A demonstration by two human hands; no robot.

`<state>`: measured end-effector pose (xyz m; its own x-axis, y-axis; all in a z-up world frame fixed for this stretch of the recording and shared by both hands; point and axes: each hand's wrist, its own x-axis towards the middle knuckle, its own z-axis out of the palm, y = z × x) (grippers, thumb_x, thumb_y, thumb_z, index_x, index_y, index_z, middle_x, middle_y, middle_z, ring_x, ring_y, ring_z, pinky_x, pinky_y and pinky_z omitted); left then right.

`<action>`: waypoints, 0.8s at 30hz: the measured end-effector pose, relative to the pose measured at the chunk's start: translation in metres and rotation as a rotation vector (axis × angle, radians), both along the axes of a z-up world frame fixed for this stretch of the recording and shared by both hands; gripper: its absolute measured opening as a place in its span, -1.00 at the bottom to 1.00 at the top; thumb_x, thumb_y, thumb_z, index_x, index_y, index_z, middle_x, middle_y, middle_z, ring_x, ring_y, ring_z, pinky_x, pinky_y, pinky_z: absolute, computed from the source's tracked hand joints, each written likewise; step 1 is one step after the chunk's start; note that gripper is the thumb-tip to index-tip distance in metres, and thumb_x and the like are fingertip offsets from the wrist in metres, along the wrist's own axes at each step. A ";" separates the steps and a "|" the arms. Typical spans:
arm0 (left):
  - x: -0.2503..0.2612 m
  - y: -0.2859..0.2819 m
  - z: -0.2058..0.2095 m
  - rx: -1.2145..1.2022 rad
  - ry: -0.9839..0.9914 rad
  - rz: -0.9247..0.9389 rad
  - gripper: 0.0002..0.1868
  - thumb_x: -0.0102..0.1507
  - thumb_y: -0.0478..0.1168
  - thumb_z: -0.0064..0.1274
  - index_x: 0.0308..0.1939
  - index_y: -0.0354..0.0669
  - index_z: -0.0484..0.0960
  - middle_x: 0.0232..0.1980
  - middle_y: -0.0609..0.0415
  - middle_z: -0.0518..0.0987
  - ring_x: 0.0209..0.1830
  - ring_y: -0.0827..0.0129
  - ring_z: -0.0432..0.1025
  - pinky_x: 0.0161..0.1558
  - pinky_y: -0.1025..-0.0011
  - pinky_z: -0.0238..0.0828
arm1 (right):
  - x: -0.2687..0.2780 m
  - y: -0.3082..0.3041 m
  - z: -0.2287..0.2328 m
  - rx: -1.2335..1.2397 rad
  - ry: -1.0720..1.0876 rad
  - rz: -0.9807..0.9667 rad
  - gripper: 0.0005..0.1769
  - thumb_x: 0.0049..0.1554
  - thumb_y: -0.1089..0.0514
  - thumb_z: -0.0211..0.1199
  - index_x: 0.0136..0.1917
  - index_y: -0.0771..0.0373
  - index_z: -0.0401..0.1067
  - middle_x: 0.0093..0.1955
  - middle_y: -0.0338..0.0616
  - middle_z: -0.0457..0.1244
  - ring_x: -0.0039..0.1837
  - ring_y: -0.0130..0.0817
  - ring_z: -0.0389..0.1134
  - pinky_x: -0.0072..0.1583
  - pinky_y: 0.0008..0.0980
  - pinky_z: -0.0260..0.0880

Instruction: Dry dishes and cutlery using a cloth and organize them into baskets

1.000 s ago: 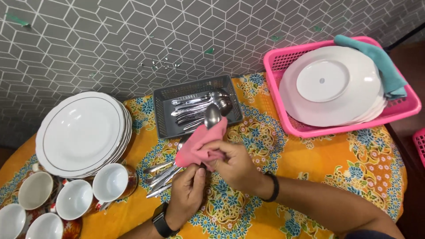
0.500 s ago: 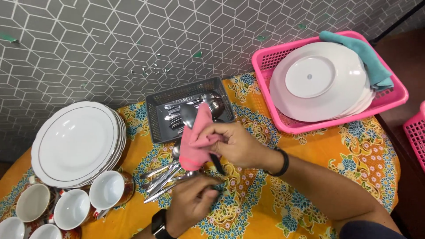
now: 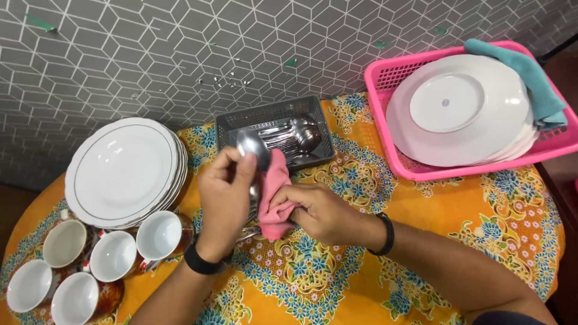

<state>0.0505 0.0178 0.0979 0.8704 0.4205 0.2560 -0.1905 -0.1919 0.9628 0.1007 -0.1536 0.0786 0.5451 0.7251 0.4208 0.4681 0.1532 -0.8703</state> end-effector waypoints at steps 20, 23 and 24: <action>0.083 0.027 -0.040 0.584 0.101 -0.381 -0.95 0.32 -0.29 0.14 -0.24 -0.16 0.62 -0.36 -0.13 0.62 -0.22 -0.14 0.58 -0.12 0.07 0.47 | 0.103 -0.049 -0.053 0.537 0.368 -0.567 -0.54 0.48 0.03 -0.10 0.55 0.19 -0.02 0.47 0.11 0.16 0.46 -0.04 0.23 0.46 -0.03 0.29; 0.101 0.016 -0.058 0.823 0.240 -0.468 -0.90 0.31 -0.18 0.11 -0.29 -0.04 0.67 -0.27 -0.09 0.67 -0.15 -0.18 0.58 -0.07 0.02 0.49 | 0.107 -0.047 -0.055 0.658 0.300 -0.584 -0.53 0.56 0.11 -0.23 0.63 0.16 -0.25 0.67 0.16 -0.07 0.68 0.07 0.00 0.66 0.10 0.00; 0.106 0.014 -0.058 0.843 0.293 -0.478 -0.89 0.31 -0.16 0.10 -0.29 -0.02 0.68 -0.25 -0.10 0.67 -0.13 -0.20 0.58 -0.07 -0.01 0.50 | 0.118 -0.049 -0.074 0.674 0.312 -0.611 -0.50 0.56 0.11 -0.21 0.65 0.11 -0.28 0.69 0.17 -0.11 0.70 0.09 -0.06 0.67 0.11 -0.02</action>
<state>0.1565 0.0315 0.0401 0.9766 -0.2074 0.0577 -0.2028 -0.7963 0.5699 0.2184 -0.2022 0.0042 0.9067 -0.0624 0.4171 0.3948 0.4735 -0.7873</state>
